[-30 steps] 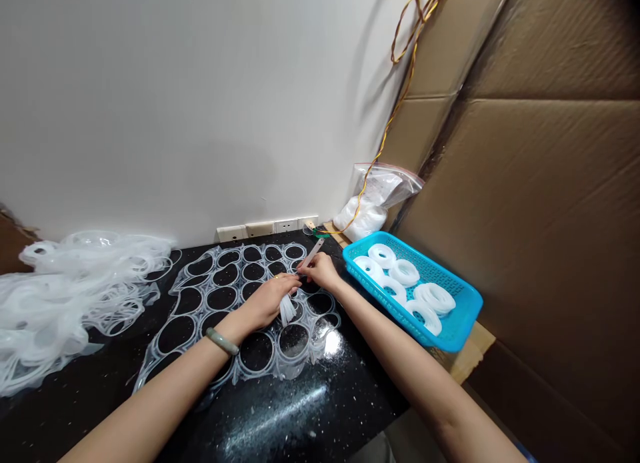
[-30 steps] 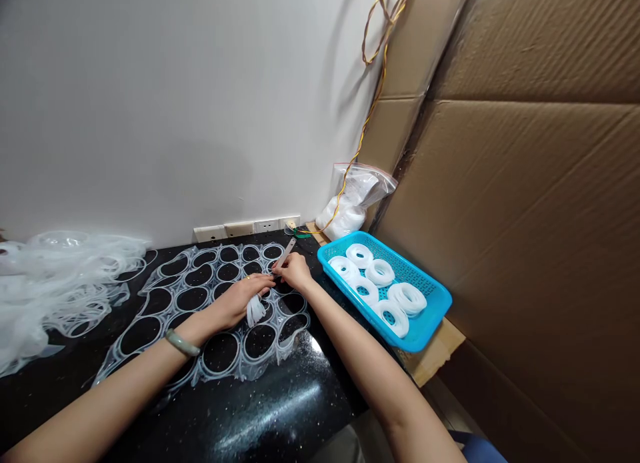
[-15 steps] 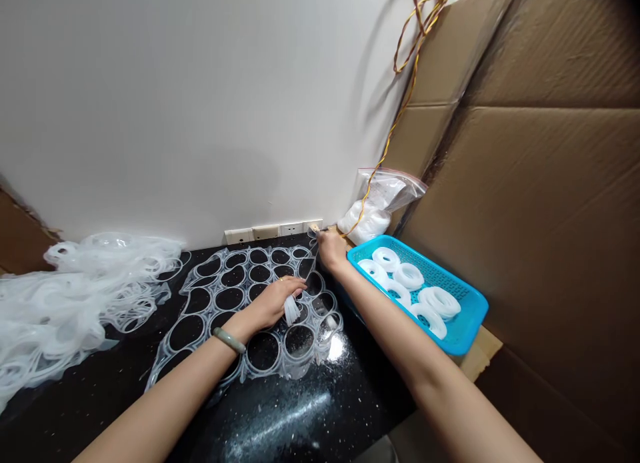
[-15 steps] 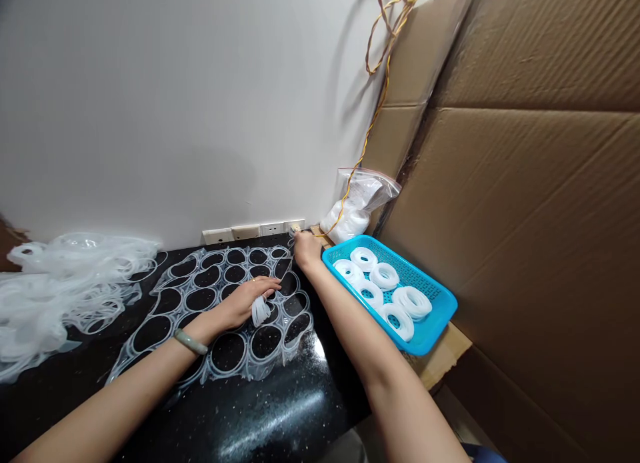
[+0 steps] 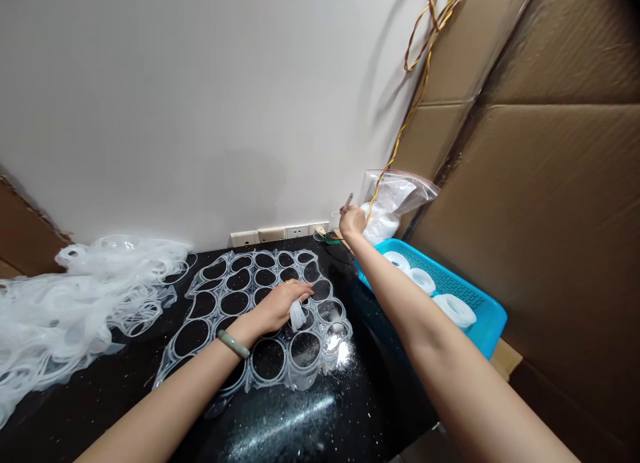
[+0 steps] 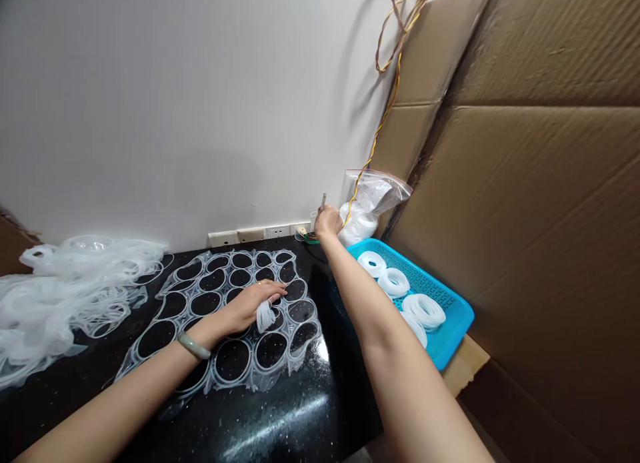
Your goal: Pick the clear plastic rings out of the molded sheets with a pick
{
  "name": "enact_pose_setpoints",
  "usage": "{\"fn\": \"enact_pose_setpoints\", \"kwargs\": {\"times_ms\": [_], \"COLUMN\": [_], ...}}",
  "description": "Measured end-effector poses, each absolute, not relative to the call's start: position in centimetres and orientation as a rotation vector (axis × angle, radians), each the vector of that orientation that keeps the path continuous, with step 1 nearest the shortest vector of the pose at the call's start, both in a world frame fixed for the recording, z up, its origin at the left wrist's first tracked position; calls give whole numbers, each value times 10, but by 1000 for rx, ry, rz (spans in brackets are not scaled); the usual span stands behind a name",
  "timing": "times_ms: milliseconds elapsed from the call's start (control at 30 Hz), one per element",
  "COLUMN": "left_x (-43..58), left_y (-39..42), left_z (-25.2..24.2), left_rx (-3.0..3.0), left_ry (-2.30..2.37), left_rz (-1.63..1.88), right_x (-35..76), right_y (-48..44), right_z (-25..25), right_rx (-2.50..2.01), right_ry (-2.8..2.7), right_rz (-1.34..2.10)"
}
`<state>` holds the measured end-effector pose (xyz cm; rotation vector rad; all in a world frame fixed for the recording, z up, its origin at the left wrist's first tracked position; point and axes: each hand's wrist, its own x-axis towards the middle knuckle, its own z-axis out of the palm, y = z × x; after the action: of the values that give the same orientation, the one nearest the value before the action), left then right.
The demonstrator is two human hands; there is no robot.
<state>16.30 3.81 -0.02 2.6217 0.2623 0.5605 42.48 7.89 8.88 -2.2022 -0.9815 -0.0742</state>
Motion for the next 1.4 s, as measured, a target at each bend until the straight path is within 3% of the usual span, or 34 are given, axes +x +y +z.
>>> {"fn": "enact_pose_setpoints", "kwargs": {"times_ms": [167,667,1400], "left_x": [166,172,171], "left_y": [49,85,85], "left_z": [4,-15,-14], "left_rx": [2591,2643,2671], "left_ry": [300,372,383], "left_rz": [628,659,629], "right_x": [421,364,362], "right_y": [80,71,61], "right_z": [89,20,9], "right_rx": [-2150,-1945,-1846], "right_ry": [-1086,-1275,-1296], "right_rz": [130,754,743]}}
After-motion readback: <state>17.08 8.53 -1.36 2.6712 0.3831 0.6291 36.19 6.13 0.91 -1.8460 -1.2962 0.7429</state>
